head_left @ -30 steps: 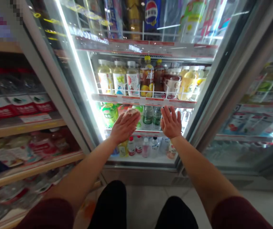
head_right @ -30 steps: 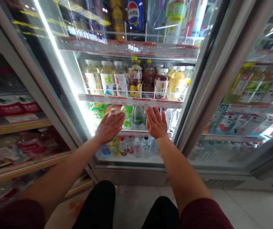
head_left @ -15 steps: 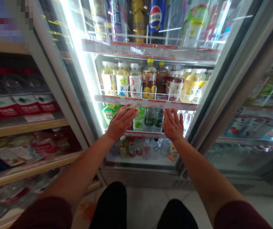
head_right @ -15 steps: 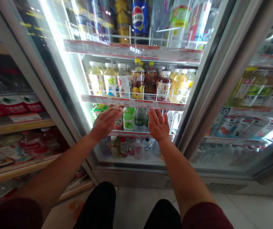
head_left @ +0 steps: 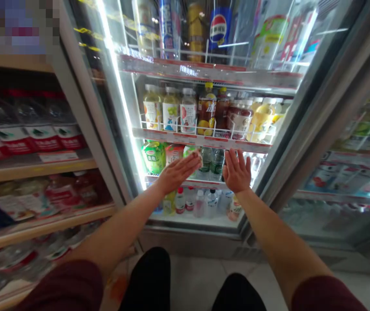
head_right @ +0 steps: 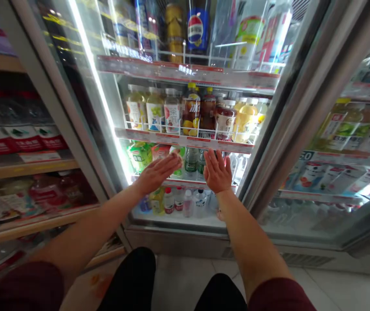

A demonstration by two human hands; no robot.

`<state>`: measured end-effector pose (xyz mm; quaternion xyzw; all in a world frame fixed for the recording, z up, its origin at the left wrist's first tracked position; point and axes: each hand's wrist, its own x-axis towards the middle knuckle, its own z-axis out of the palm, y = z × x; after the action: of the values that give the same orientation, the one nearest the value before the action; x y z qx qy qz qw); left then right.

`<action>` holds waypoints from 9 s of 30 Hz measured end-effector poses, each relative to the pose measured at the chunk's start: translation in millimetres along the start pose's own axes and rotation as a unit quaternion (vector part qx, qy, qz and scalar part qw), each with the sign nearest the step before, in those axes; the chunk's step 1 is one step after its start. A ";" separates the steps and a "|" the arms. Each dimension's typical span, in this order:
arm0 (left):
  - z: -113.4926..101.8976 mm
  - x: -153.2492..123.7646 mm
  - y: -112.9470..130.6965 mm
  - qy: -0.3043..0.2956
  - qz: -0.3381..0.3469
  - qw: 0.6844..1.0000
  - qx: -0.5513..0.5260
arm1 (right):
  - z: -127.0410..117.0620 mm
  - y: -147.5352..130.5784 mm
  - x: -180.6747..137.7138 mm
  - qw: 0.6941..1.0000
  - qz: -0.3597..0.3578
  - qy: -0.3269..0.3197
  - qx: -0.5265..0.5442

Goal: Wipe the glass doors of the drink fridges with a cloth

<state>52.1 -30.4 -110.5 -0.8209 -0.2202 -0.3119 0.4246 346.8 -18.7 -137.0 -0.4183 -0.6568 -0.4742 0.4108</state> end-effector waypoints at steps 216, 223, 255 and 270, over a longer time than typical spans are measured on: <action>5.9 -37.3 -63.2 0.081 -0.369 0.926 0.004 | -16.4 -53.6 146.6 0.996 -0.056 -0.014 0.064; 3.1 -35.5 -61.6 0.068 -0.374 0.925 0.007 | -7.8 -67.5 69.5 0.990 -0.118 -0.025 0.079; 8.3 -37.7 -65.1 0.092 -0.371 0.924 -0.002 | -22.0 2.5 31.7 0.983 -0.142 -0.069 0.098; 8.0 -38.8 -63.9 0.101 -0.343 0.932 0.058 | -26.6 21.4 37.1 0.994 -0.081 -0.020 0.069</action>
<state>-12.8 7.2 -105.4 -0.6338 -0.4618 -0.5063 0.3586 359.1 -34.2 -90.6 -0.3443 -0.7275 -0.4510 0.3857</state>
